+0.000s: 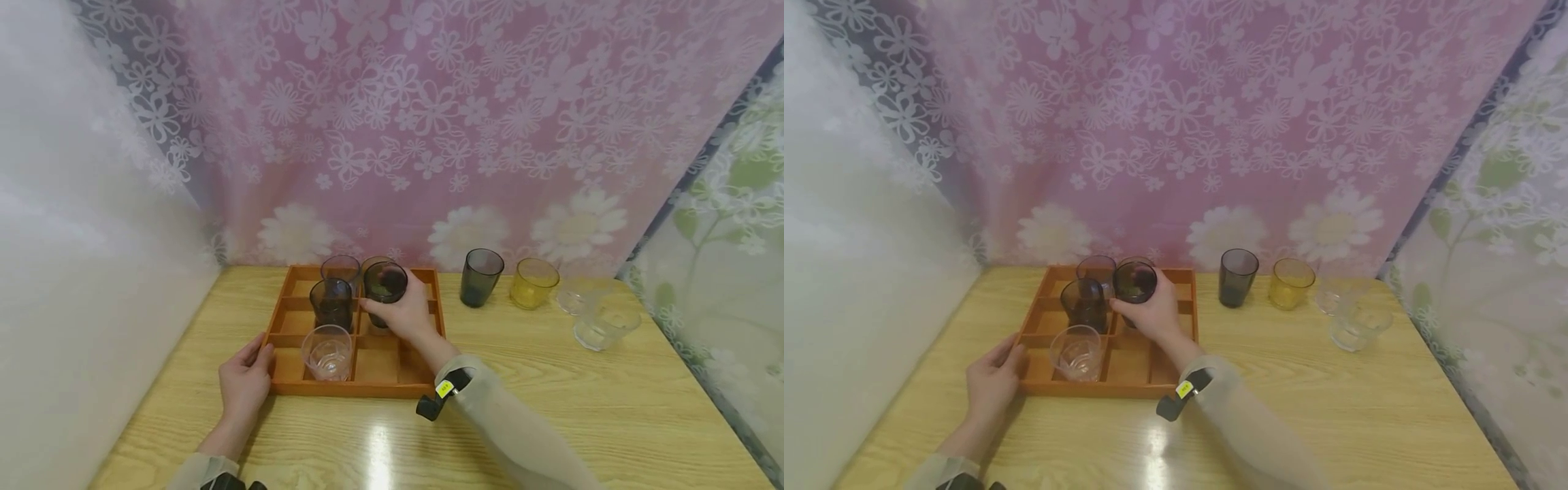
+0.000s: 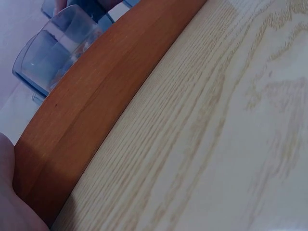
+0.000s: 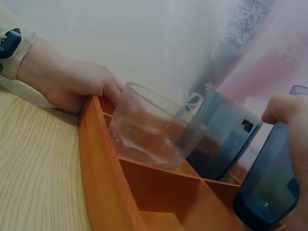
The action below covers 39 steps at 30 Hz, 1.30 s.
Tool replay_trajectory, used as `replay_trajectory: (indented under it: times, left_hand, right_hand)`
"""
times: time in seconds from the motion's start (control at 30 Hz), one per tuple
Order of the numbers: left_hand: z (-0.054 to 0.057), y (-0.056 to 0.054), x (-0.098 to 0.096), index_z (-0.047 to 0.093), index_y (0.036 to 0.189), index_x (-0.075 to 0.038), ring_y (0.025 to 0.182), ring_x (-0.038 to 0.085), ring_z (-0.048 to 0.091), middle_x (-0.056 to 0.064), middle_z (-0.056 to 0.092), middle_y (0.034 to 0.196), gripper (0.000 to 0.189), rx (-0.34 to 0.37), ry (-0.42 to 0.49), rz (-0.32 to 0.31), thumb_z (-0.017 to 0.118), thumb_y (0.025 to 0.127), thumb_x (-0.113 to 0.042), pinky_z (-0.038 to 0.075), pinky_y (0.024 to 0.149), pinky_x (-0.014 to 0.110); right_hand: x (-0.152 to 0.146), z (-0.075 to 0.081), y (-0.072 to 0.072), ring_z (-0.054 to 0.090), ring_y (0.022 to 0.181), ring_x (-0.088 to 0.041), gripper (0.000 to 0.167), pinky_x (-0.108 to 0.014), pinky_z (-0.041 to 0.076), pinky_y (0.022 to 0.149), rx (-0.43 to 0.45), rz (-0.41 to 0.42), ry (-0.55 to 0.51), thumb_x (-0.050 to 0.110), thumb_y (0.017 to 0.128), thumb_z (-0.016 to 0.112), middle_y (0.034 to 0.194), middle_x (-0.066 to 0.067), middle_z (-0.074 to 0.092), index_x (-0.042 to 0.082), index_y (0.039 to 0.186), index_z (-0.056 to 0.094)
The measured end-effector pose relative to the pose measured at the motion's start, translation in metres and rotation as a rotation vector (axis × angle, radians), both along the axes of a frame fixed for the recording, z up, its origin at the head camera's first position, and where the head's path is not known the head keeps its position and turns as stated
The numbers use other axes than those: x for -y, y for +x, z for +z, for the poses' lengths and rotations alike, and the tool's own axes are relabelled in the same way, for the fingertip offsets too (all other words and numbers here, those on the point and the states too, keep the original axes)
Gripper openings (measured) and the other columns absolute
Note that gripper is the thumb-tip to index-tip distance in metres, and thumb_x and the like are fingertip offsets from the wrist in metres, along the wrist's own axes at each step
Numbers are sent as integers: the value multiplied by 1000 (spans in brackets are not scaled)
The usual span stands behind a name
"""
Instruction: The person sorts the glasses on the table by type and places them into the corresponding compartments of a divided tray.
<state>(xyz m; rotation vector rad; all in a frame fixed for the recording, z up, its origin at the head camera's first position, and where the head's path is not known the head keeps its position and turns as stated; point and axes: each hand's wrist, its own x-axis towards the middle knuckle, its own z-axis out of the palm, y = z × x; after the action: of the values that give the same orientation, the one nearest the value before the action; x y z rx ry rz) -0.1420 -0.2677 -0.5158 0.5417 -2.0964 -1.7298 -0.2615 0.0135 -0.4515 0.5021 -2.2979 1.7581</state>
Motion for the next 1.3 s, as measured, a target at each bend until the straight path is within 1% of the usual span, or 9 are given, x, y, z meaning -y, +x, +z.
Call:
replay_trajectory:
  times: [0.1,0.3,0.47,0.57,0.7,0.8,0.93,1.17,1.3]
  left_hand:
    - [1,1,0,64,143,3,98,-8,65,22,65,136,38,12,-11,-6,66,106,-9,51,83,9]
    - [5,3,-2,62,144,4,106,4,67,25,63,139,39,13,-8,-18,65,107,-9,50,84,8]
    - [6,4,-3,63,143,4,104,2,67,24,64,138,39,10,-5,-17,65,106,-9,50,84,8]
    - [5,3,-2,63,143,4,107,7,68,24,64,138,39,16,-13,-13,65,107,-9,51,83,8]
    - [4,1,-1,63,143,4,113,23,69,24,64,138,39,21,-11,-8,65,107,-9,51,82,9]
    - [4,0,-1,63,143,3,116,30,68,25,64,138,39,25,-8,-6,65,107,-9,52,82,10]
    - [6,0,-2,63,143,4,119,31,66,25,64,138,39,36,-8,-7,64,107,-9,53,82,11]
    - [7,0,-2,65,141,3,124,32,63,24,65,137,38,40,-57,2,66,105,-7,50,79,6]
    - [7,1,-2,64,143,2,129,31,60,24,63,140,40,43,-46,2,66,104,-6,48,80,6]
  right_hand:
    - [3,-5,-1,68,109,-30,59,-48,56,94,-4,-2,2,22,77,97,117,-11,72,6,126,68]
    - [8,-18,0,69,107,-32,64,-50,57,93,-43,13,-10,20,73,98,116,-14,72,2,126,67]
    - [10,-28,1,69,106,-30,66,-49,57,94,-60,11,20,20,70,99,116,-14,73,1,126,68]
    - [10,-30,1,68,107,-29,66,-48,57,94,-44,2,35,21,70,99,116,-12,73,2,125,69]
    - [10,-32,1,67,107,-28,67,-47,57,93,-4,-3,54,22,71,99,117,-11,72,2,127,68]
    - [10,-32,1,67,108,-28,69,-48,56,94,24,0,71,22,72,99,118,-12,72,2,130,67]
    - [7,-32,1,66,109,-27,71,-47,56,95,55,11,92,23,73,99,120,-11,71,2,132,66]
    - [-2,-28,1,64,112,-26,75,-46,55,97,112,29,128,26,72,100,122,-8,68,5,133,63]
    - [-5,-23,1,64,111,-25,77,-45,55,96,123,39,153,28,71,101,123,-8,67,6,134,62]
